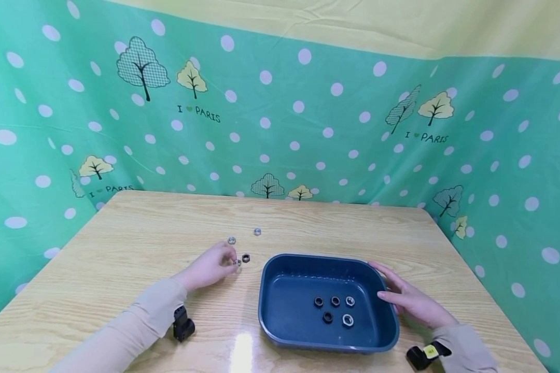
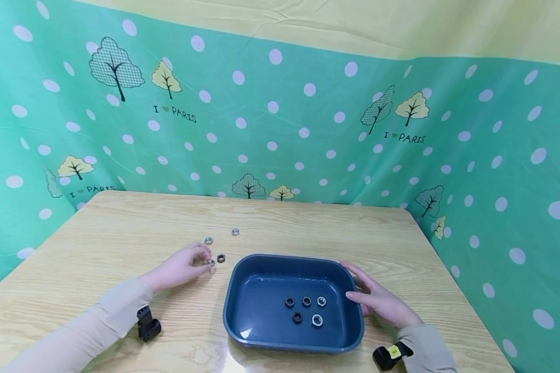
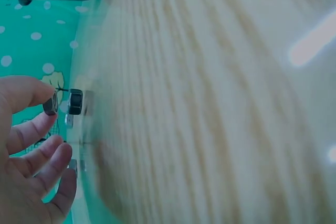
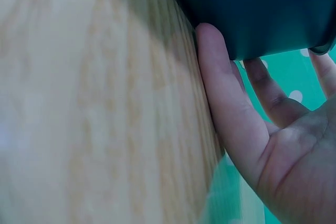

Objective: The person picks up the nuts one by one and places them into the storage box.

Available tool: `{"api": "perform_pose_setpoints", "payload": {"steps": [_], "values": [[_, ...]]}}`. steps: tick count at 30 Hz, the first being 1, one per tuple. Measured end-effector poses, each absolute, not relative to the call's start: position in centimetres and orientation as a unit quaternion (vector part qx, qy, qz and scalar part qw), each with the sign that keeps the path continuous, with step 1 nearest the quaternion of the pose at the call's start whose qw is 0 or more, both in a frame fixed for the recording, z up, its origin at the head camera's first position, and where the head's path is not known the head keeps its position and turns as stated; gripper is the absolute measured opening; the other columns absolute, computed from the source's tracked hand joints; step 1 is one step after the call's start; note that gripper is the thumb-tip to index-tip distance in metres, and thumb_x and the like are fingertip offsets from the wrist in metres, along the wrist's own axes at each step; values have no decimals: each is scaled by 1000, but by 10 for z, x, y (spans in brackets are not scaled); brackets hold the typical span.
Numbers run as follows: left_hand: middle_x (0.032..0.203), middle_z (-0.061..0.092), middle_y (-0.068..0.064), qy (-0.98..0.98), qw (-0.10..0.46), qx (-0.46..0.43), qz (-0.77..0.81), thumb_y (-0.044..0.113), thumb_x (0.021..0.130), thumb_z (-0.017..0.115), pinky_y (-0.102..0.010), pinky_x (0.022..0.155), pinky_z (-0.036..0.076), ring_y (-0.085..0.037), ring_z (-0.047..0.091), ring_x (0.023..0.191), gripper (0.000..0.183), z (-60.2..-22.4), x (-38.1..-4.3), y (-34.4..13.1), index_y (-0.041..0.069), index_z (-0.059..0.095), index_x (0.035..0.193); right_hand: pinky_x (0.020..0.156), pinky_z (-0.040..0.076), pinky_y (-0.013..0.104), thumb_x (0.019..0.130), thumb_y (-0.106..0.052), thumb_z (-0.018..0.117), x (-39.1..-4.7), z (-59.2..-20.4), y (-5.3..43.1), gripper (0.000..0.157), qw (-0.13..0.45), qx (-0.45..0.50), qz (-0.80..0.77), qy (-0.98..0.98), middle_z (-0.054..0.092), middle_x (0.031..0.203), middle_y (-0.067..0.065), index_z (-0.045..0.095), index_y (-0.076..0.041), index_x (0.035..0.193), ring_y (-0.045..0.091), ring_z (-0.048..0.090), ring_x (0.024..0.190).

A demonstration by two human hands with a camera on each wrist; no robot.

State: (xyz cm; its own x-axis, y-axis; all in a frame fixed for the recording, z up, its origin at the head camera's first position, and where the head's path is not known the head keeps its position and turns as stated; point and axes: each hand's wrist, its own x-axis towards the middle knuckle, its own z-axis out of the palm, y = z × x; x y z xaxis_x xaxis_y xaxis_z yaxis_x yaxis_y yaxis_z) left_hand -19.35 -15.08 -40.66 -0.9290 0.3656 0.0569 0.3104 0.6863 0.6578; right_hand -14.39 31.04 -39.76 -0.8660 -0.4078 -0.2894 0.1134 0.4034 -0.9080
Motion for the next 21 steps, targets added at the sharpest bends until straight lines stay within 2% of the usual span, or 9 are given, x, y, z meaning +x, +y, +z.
{"api": "perform_pose_setpoints", "payload": {"steps": [6,10,13,17,21], "values": [[119,55,-16,917,26,167,362,13,84,66,-52,102,39,-38,52,116,6,-402,-193,-151,11,61,83,76,51,34,97,-23,52,-144,-398,311,72,240,-92,-537,803,9,150,35,6,-15,152,34,45,119],[121,55,-16,917,15,159,365,14,84,67,-52,102,39,-38,51,118,6,-403,-193,-152,11,62,84,68,48,28,97,-24,52,-144,-398,311,72,241,-86,-531,808,11,149,35,7,-17,152,26,52,101],[120,56,-14,917,7,158,367,15,84,67,-51,100,42,-37,52,118,6,-403,-194,-153,10,63,85,65,47,27,97,-24,52,-144,-398,311,72,240,-85,-530,809,12,148,35,7,-17,152,24,52,97],[121,56,-14,915,2,158,371,15,85,67,-49,97,44,-36,52,117,6,-402,-194,-153,11,63,85,73,50,31,97,-23,51,-144,-398,311,72,238,-93,-535,805,10,149,35,6,-15,152,32,47,115],[121,55,-14,913,0,156,376,15,85,66,-49,95,45,-35,53,114,6,-401,-195,-154,10,62,85,86,49,36,97,-23,51,-144,-399,311,71,236,-96,-535,806,10,150,34,6,-15,152,44,38,126]]}}
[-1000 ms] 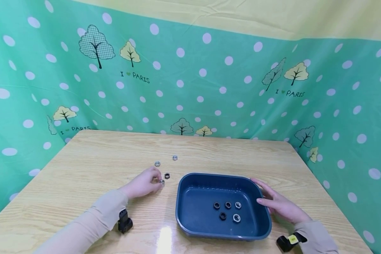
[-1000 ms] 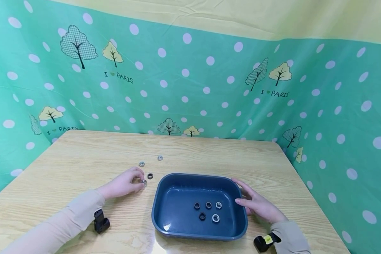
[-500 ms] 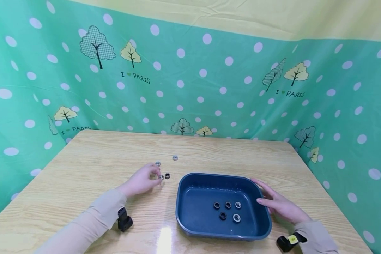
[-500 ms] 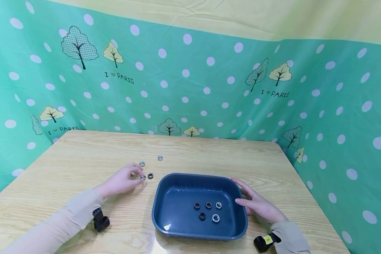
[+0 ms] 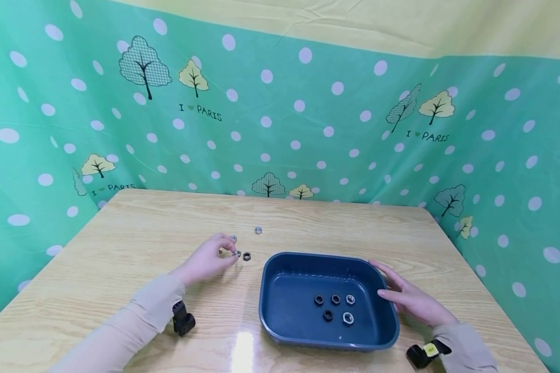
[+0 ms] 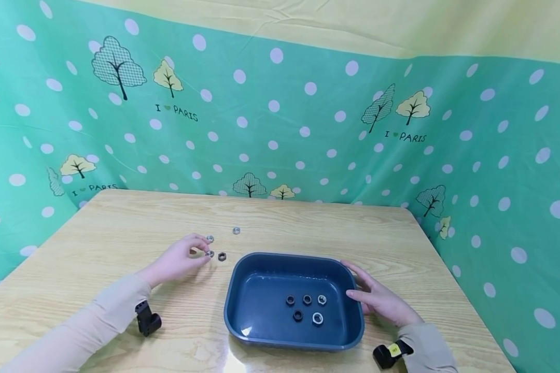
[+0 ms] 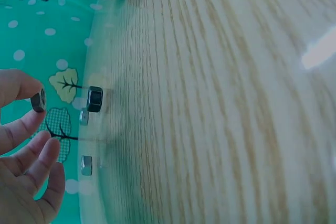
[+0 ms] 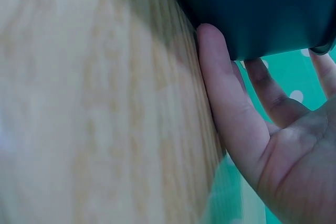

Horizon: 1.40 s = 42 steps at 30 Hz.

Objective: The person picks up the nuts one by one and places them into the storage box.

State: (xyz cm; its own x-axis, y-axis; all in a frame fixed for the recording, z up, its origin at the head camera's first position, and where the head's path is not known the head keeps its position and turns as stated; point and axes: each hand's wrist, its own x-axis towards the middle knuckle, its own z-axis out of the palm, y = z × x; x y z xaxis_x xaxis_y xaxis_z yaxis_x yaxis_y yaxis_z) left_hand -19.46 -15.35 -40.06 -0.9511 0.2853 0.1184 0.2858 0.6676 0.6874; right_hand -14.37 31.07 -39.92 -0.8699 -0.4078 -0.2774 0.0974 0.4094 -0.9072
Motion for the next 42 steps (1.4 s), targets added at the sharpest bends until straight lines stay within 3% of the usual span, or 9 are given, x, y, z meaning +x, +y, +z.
{"api": "perform_pose_setpoints", "payload": {"steps": [9,17,26,30,42], "values": [[124,54,-18,-908,1,-166,-386,15,85,66,-49,96,45,-36,52,116,7,-395,-194,-154,10,61,84,96,44,46,96,-24,52,-145,-401,311,72,230,-85,-532,810,9,153,30,8,-17,152,51,25,133],[116,57,-15,-908,25,-179,-377,13,84,67,-48,91,47,-32,56,107,6,-388,-195,-155,8,62,83,99,40,58,96,-25,53,-145,-402,309,72,231,-78,-535,809,6,154,28,9,-18,152,54,17,136],[118,56,-16,-907,38,-189,-375,13,84,67,-48,91,47,-31,55,108,7,-378,-194,-151,8,62,84,96,45,50,97,-24,52,-144,-401,311,72,232,-89,-536,807,8,152,32,7,-16,152,52,25,133],[118,57,-17,-904,43,-197,-376,13,83,68,-47,89,47,-31,55,108,7,-374,-191,-147,9,62,84,92,47,43,97,-24,52,-143,-401,311,72,231,-90,-534,808,10,150,34,7,-16,152,48,35,129],[120,56,-15,-897,47,-208,-386,13,84,67,-49,93,46,-33,54,110,6,-361,-189,-137,9,62,84,86,51,35,98,-22,50,-143,-402,313,72,241,-108,-555,789,10,148,38,4,-15,152,36,47,121]]}}
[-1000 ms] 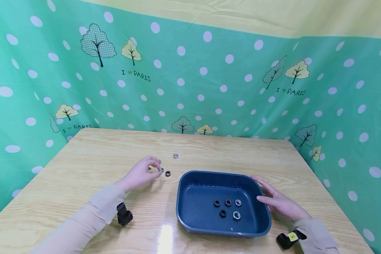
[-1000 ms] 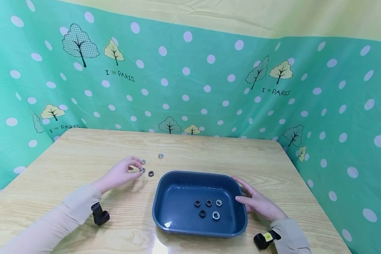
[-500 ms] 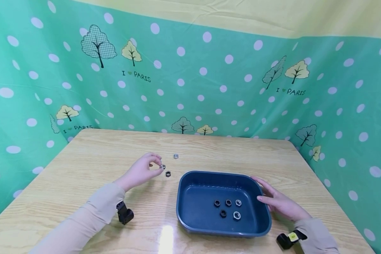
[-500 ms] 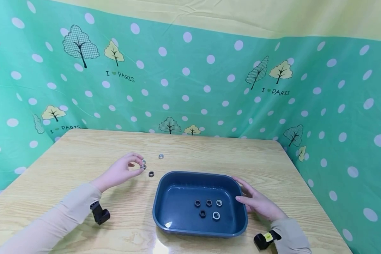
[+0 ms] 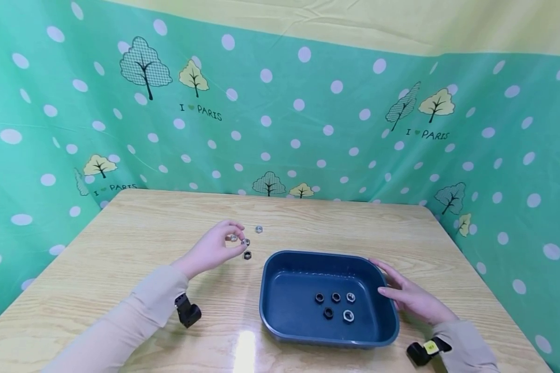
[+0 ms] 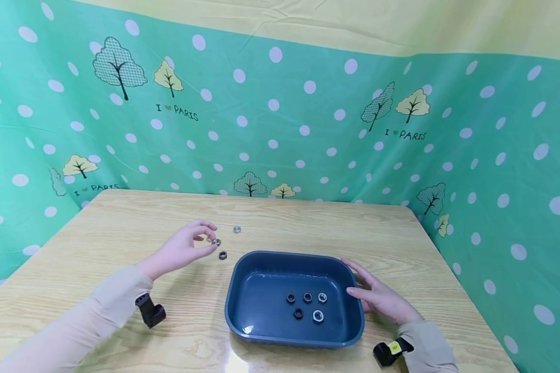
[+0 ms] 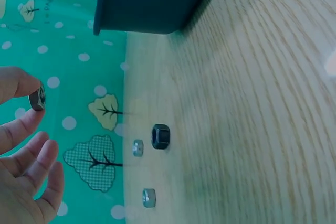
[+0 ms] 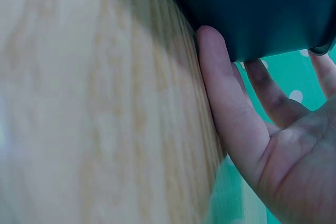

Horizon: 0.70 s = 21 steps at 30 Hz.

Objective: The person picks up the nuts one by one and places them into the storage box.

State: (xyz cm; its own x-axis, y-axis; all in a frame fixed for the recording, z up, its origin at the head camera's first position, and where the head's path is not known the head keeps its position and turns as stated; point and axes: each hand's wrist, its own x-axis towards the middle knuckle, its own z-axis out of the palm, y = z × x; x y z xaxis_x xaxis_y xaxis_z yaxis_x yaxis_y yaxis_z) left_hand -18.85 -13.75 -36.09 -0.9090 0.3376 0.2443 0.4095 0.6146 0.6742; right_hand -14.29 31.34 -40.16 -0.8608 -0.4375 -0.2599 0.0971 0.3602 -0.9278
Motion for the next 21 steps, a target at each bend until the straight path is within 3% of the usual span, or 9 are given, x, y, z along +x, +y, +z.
{"api": "perform_pose_setpoints", "payload": {"steps": [11,21], "values": [[118,56,-14,-888,48,-232,-394,13,84,68,-48,90,47,-30,54,111,7,-343,-190,-121,9,62,85,81,53,33,98,-21,51,-143,-402,315,71,244,-112,-561,783,8,147,39,4,-14,152,29,53,113],[118,56,-12,-883,55,-253,-391,13,84,70,-46,92,47,-29,53,112,8,-330,-190,-102,9,63,84,90,50,39,98,-22,50,-143,-402,315,70,241,-110,-557,787,6,150,36,6,-16,152,42,41,127]]}}
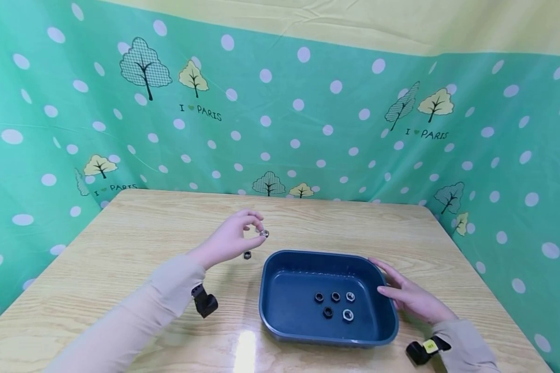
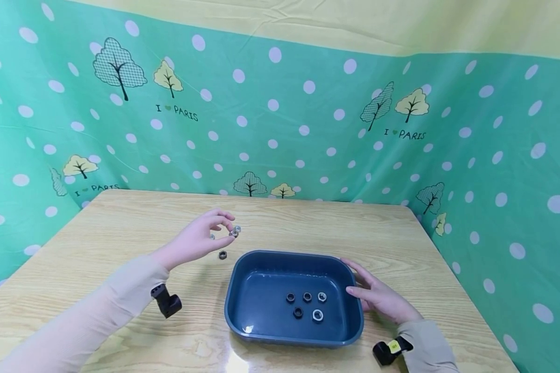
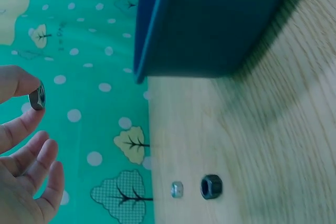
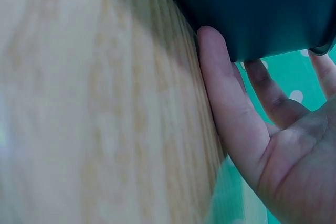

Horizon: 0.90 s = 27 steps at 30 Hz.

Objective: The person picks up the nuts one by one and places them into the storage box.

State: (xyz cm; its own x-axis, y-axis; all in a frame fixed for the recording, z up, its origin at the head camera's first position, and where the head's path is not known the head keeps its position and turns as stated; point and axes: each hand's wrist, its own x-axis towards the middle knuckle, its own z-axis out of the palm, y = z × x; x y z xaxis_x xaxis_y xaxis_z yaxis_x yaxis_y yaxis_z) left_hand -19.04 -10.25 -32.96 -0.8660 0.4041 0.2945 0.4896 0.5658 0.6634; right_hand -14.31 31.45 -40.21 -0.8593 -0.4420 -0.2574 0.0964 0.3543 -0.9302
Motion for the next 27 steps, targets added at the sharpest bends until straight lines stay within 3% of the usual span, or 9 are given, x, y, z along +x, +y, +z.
{"api": "perform_pose_setpoints", "payload": {"steps": [8,14,27], "values": [[120,56,-10,-874,44,-269,-402,15,84,69,-46,91,48,-27,54,112,8,-321,-194,-82,10,63,85,85,53,35,98,-20,49,-143,-401,316,70,246,-120,-567,777,5,149,38,4,-17,152,33,48,122],[122,55,-10,-871,38,-280,-403,15,84,69,-46,94,47,-27,50,117,8,-317,-193,-68,11,62,85,86,53,38,99,-19,48,-143,-402,317,70,257,-125,-582,761,4,148,39,3,-17,152,30,51,120],[124,55,-9,-862,34,-301,-406,17,84,69,-43,101,42,-26,50,120,10,-310,-199,-38,11,61,84,88,52,37,98,-21,49,-141,-400,313,70,249,-116,-570,774,0,151,35,4,-16,152,41,39,129]]}}
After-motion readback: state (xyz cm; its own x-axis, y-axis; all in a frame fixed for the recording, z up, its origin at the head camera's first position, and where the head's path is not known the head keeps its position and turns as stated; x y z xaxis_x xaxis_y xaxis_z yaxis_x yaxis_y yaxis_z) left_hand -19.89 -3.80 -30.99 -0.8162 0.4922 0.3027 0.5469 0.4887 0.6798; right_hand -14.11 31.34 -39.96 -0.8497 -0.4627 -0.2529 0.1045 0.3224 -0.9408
